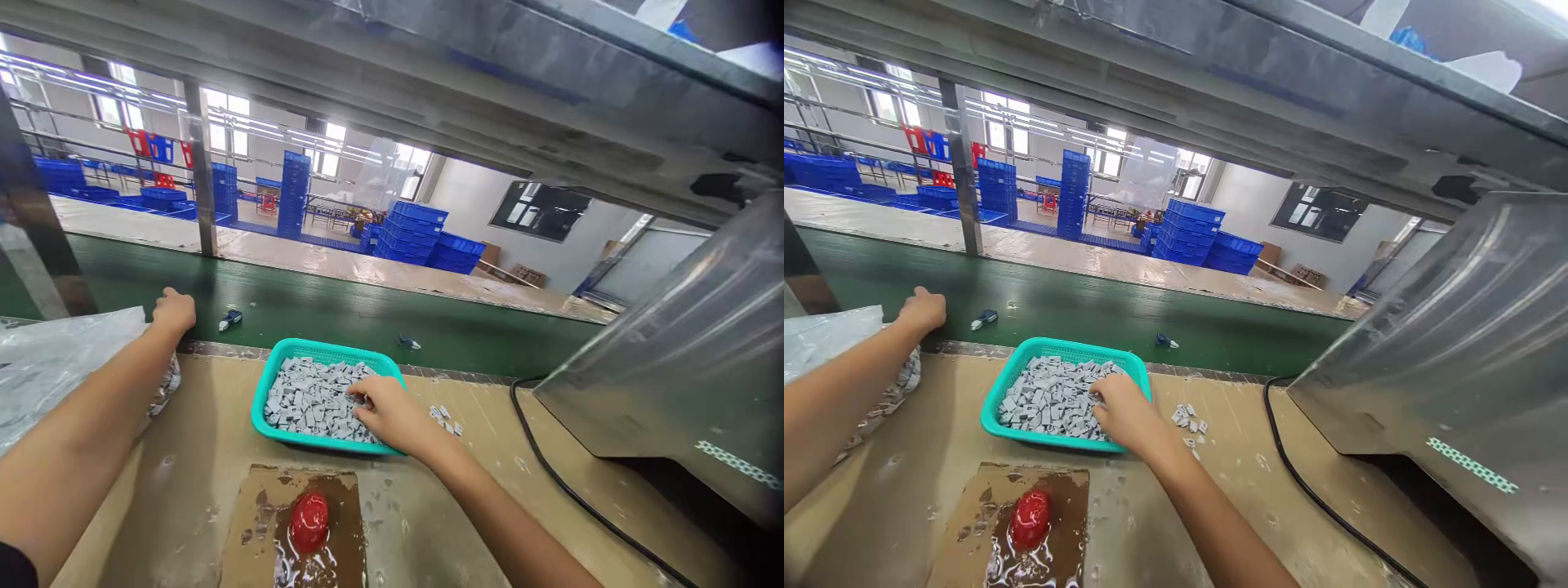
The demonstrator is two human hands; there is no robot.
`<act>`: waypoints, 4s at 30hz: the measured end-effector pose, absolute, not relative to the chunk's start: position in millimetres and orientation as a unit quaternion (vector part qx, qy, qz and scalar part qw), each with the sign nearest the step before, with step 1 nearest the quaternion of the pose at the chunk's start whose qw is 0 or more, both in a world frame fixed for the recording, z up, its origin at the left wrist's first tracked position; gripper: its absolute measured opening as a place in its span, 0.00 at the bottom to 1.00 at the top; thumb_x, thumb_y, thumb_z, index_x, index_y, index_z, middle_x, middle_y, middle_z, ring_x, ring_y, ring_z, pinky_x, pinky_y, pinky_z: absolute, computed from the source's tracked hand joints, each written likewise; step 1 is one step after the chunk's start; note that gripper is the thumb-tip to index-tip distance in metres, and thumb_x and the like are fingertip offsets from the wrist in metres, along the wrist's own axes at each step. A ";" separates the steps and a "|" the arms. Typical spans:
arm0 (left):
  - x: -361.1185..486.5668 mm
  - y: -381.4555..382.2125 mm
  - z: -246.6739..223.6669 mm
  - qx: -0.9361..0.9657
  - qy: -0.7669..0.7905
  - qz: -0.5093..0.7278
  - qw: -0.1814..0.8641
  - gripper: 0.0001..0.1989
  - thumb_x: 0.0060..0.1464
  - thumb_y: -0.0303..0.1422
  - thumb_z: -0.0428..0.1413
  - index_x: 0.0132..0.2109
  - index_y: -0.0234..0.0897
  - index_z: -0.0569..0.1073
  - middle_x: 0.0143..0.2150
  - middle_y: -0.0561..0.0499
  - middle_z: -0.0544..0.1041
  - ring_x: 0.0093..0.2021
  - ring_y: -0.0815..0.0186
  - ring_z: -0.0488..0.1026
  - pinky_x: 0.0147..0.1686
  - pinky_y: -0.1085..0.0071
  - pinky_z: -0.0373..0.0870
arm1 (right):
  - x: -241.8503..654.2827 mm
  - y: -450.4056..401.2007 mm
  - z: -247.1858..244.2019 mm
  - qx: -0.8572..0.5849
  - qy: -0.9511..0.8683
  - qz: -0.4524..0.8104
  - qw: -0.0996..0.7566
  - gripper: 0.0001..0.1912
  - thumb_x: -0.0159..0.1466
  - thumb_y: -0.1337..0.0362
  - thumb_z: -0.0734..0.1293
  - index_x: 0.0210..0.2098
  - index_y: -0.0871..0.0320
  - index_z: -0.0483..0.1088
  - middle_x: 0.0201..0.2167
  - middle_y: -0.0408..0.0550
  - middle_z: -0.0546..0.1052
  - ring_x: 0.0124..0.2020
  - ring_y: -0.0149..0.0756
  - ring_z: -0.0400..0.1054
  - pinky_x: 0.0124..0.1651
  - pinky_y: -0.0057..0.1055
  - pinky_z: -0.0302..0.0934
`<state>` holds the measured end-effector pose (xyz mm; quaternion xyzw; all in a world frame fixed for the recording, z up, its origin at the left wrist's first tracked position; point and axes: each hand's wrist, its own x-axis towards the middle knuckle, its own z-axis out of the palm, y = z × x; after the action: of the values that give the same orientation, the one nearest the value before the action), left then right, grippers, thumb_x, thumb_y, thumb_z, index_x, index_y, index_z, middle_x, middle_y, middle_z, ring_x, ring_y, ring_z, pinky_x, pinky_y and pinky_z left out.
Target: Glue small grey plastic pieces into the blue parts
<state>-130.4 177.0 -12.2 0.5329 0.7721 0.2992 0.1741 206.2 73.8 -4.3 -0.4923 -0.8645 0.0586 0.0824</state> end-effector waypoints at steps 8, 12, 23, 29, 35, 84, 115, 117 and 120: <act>-83.5 153.7 31.1 0.500 0.710 0.446 0.215 0.13 0.54 0.24 0.44 0.47 0.31 0.62 0.34 0.50 0.67 0.29 0.72 0.65 0.28 0.73 0.64 | 191.9 85.7 -12.3 -0.507 -0.852 0.067 0.114 0.13 0.46 0.83 0.58 0.25 0.65 0.68 0.25 0.52 0.69 0.30 0.39 0.63 0.30 0.29 0.53; -23.8 75.6 37.0 0.594 0.590 0.442 0.321 0.06 0.47 0.28 0.52 0.35 0.35 0.66 0.23 0.57 0.61 0.21 0.75 0.61 0.19 0.79 0.57 | 194.5 57.4 11.3 -0.490 -0.841 0.122 0.195 0.11 0.51 0.78 0.58 0.30 0.62 0.68 0.26 0.48 0.69 0.29 0.35 0.65 0.31 0.28 0.59; 15.5 -22.3 33.3 0.650 0.389 0.318 0.570 0.10 0.47 0.38 0.55 0.33 0.36 0.71 0.22 0.58 0.65 0.20 0.77 0.57 0.19 0.79 0.51 | 187.4 -38.6 36.2 -0.325 -0.803 0.173 0.468 0.09 0.55 0.77 0.64 0.27 0.57 0.71 0.33 0.44 0.70 0.37 0.31 0.66 0.42 0.29 0.60; 15.3 -19.7 27.8 0.688 0.381 0.305 0.537 0.07 0.38 0.30 0.62 0.26 0.33 0.71 0.23 0.56 0.71 0.28 0.72 0.66 0.28 0.77 0.60 | 191.4 -46.7 30.8 -0.319 -0.853 0.111 0.397 0.08 0.56 0.77 0.64 0.29 0.58 0.70 0.29 0.43 0.72 0.31 0.29 0.66 0.34 0.26 0.62; 10.0 -21.5 29.5 0.698 0.376 0.241 0.560 0.09 0.37 0.32 0.62 0.27 0.34 0.71 0.23 0.57 0.71 0.27 0.73 0.66 0.27 0.76 0.59 | 192.6 -53.5 33.9 -0.295 -0.883 0.086 0.354 0.08 0.59 0.77 0.62 0.33 0.61 0.68 0.30 0.44 0.72 0.32 0.28 0.66 0.36 0.24 0.62; 9.9 -11.3 19.3 0.406 0.363 0.382 0.747 0.21 0.42 0.17 0.53 0.46 0.34 0.70 0.37 0.48 0.72 0.35 0.73 0.69 0.33 0.79 0.63 | 223.3 -54.7 -30.0 -0.412 -0.837 0.113 0.342 0.10 0.56 0.76 0.63 0.27 0.57 0.73 0.27 0.46 0.75 0.30 0.36 0.64 0.31 0.33 0.63; 4.9 -20.9 20.0 0.386 0.258 0.205 0.861 0.09 0.51 0.36 0.51 0.33 0.33 0.66 0.30 0.53 0.62 0.25 0.75 0.60 0.19 0.81 0.54 | 182.6 -42.5 53.4 -0.304 -0.886 0.145 0.318 0.11 0.55 0.78 0.62 0.28 0.58 0.73 0.29 0.43 0.75 0.31 0.29 0.69 0.35 0.25 0.64; 4.2 -20.1 19.7 0.392 0.258 0.198 0.861 0.08 0.51 0.35 0.50 0.33 0.33 0.66 0.30 0.53 0.62 0.25 0.75 0.60 0.20 0.80 0.54 | 182.8 -43.1 51.5 -0.292 -0.897 0.107 0.315 0.11 0.57 0.77 0.61 0.29 0.58 0.72 0.30 0.43 0.74 0.31 0.29 0.69 0.35 0.25 0.64; 3.6 -20.6 20.0 0.396 0.255 0.183 0.863 0.07 0.51 0.33 0.48 0.33 0.33 0.66 0.29 0.52 0.61 0.25 0.75 0.60 0.20 0.81 0.55 | 183.7 -44.5 47.1 -0.267 -0.908 0.057 0.317 0.12 0.57 0.78 0.60 0.31 0.60 0.72 0.31 0.45 0.74 0.33 0.29 0.68 0.35 0.24 0.65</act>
<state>3.6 -20.6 20.0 0.3956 0.2553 0.1827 0.8631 183.7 -44.5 47.1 -0.2669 -0.9084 0.0565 0.3169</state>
